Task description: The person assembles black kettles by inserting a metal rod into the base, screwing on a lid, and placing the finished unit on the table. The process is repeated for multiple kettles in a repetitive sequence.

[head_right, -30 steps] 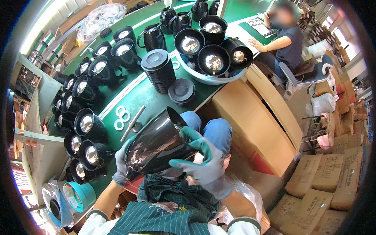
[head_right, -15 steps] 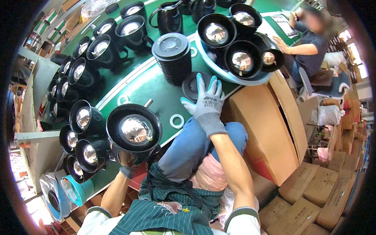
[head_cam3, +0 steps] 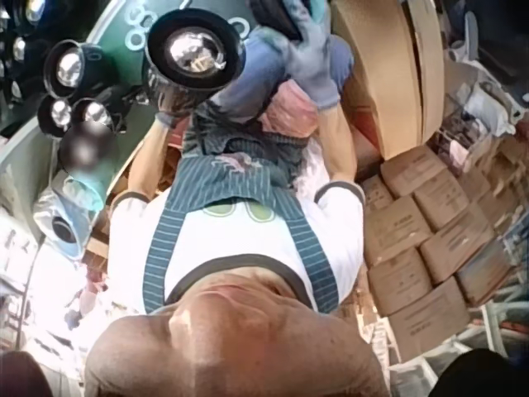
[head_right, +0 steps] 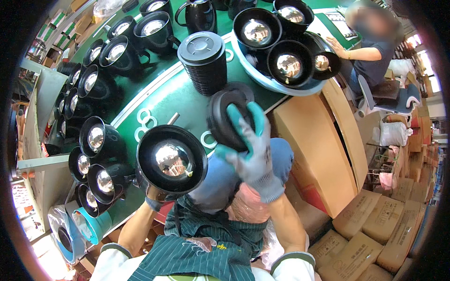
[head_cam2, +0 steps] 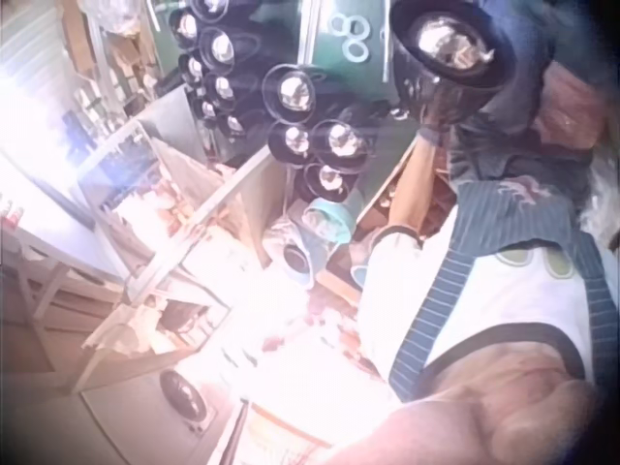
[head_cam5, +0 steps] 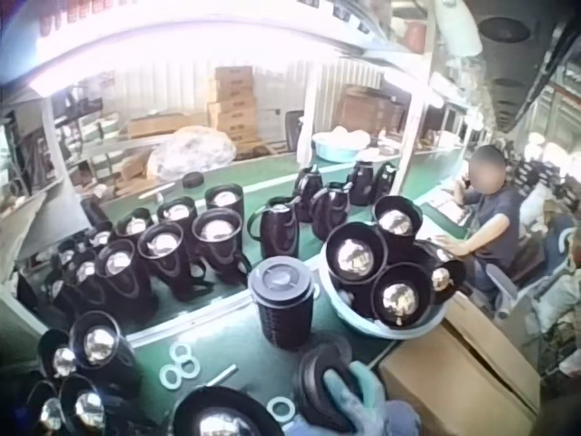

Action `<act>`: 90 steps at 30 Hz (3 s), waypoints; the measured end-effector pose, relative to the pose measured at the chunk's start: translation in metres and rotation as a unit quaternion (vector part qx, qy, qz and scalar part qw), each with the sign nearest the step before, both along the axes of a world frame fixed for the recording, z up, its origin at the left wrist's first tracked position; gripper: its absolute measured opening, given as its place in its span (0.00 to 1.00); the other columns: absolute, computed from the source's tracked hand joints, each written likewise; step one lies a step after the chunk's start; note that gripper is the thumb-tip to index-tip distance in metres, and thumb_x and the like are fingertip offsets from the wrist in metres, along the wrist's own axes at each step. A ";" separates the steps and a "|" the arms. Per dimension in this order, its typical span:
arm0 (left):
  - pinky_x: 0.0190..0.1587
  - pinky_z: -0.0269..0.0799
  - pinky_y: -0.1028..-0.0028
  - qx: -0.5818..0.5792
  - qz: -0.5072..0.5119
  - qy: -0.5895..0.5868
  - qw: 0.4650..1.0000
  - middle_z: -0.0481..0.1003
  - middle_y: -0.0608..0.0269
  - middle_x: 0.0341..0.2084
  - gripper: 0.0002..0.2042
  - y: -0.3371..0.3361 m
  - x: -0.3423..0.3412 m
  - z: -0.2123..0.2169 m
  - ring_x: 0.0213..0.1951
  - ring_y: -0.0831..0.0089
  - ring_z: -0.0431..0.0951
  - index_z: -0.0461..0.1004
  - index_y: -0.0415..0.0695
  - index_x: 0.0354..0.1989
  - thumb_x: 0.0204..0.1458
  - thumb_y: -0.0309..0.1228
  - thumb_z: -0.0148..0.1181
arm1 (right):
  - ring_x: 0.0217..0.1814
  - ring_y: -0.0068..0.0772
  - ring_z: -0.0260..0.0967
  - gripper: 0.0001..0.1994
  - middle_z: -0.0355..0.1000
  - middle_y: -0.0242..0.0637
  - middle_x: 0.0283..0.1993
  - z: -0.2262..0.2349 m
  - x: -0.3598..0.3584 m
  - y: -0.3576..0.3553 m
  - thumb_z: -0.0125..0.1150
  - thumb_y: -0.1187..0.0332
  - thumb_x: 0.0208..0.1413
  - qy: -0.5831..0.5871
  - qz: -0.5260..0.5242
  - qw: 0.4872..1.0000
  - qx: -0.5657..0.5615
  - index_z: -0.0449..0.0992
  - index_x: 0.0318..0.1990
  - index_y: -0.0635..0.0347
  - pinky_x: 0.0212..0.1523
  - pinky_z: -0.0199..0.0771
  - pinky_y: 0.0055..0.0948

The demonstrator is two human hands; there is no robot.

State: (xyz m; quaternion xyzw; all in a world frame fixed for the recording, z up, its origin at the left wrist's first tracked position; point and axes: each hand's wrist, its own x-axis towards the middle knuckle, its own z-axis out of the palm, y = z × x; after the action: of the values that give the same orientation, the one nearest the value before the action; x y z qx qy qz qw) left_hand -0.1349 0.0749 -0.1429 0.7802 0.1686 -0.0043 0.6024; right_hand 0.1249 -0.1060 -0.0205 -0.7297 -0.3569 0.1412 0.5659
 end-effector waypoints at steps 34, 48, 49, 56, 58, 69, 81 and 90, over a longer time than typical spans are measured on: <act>0.69 0.69 0.62 0.083 -0.110 -0.097 0.986 0.69 0.53 0.66 0.26 -0.039 0.048 0.115 0.64 0.64 0.72 0.67 0.40 0.68 0.63 0.32 0.62 | 0.80 0.46 0.52 0.54 0.50 0.49 0.79 0.033 -0.094 -0.126 0.79 0.51 0.49 0.150 -0.032 0.982 0.110 0.52 0.77 0.60 0.77 0.55 0.39; 0.69 0.70 0.62 0.126 -0.125 -0.158 0.971 0.68 0.52 0.67 0.25 -0.057 0.037 0.116 0.65 0.64 0.72 0.66 0.40 0.69 0.64 0.30 0.61 | 0.72 0.71 0.59 0.34 0.57 0.62 0.73 0.108 -0.097 -0.110 0.73 0.38 0.46 -0.242 0.200 0.949 0.037 0.80 0.62 0.36 0.69 0.58 0.69; 0.69 0.70 0.62 0.120 -0.129 -0.156 0.972 0.68 0.52 0.67 0.25 -0.056 0.037 0.114 0.65 0.64 0.72 0.66 0.40 0.69 0.64 0.30 0.61 | 0.72 0.71 0.60 0.33 0.58 0.61 0.73 0.113 -0.097 -0.107 0.72 0.38 0.47 -0.256 0.221 0.940 0.034 0.80 0.61 0.35 0.68 0.59 0.69; 0.68 0.70 0.63 0.061 -0.132 -0.138 0.980 0.67 0.51 0.68 0.25 -0.058 0.030 0.100 0.65 0.64 0.72 0.65 0.39 0.69 0.65 0.29 0.60 | 0.71 0.61 0.64 0.27 0.67 0.47 0.69 0.126 -0.092 -0.092 0.62 0.38 0.54 -0.324 0.330 0.876 0.133 0.80 0.60 0.29 0.68 0.58 0.74; 0.68 0.70 0.63 0.016 -0.116 -0.112 0.987 0.67 0.51 0.68 0.25 -0.051 0.027 0.085 0.65 0.64 0.72 0.65 0.39 0.70 0.65 0.28 0.60 | 0.75 0.64 0.59 0.31 0.64 0.51 0.71 0.118 -0.074 -0.104 0.60 0.33 0.56 -0.353 0.304 0.883 0.059 0.77 0.64 0.31 0.70 0.49 0.77; 0.54 0.78 0.69 -0.085 -0.066 -0.016 0.994 0.78 0.55 0.52 0.17 0.007 0.046 0.022 0.50 0.68 0.80 0.73 0.37 0.58 0.62 0.28 0.60 | 0.83 0.35 0.45 0.40 0.42 0.43 0.83 0.040 -0.071 -0.111 0.57 0.56 0.71 0.321 0.010 0.934 0.159 0.42 0.80 0.60 0.80 0.45 0.35; 0.45 0.82 0.66 -0.029 0.047 -0.038 0.998 0.85 0.60 0.35 0.13 -0.022 0.046 0.086 0.37 0.67 0.85 0.84 0.39 0.42 0.51 0.31 0.68 | 0.72 0.52 0.61 0.40 0.61 0.50 0.71 0.097 -0.082 -0.096 0.71 0.45 0.52 0.021 0.144 0.979 0.145 0.65 0.70 0.49 0.68 0.61 0.53; 0.43 0.79 0.72 0.254 -0.051 -0.194 0.946 0.83 0.60 0.32 0.12 0.005 0.070 0.146 0.35 0.70 0.84 0.82 0.37 0.39 0.47 0.30 0.68 | 0.74 0.40 0.61 0.28 0.63 0.42 0.73 -0.069 -0.104 -0.109 0.61 0.55 0.66 -0.137 -0.258 0.944 -0.154 0.68 0.69 0.57 0.71 0.64 0.39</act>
State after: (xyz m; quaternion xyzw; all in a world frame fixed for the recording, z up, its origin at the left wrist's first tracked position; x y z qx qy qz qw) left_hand -0.0650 0.0795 0.0031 0.9005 0.0044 0.1594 0.4046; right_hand 0.0210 -0.2152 -0.0897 -0.8874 -0.2043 -0.0579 0.4092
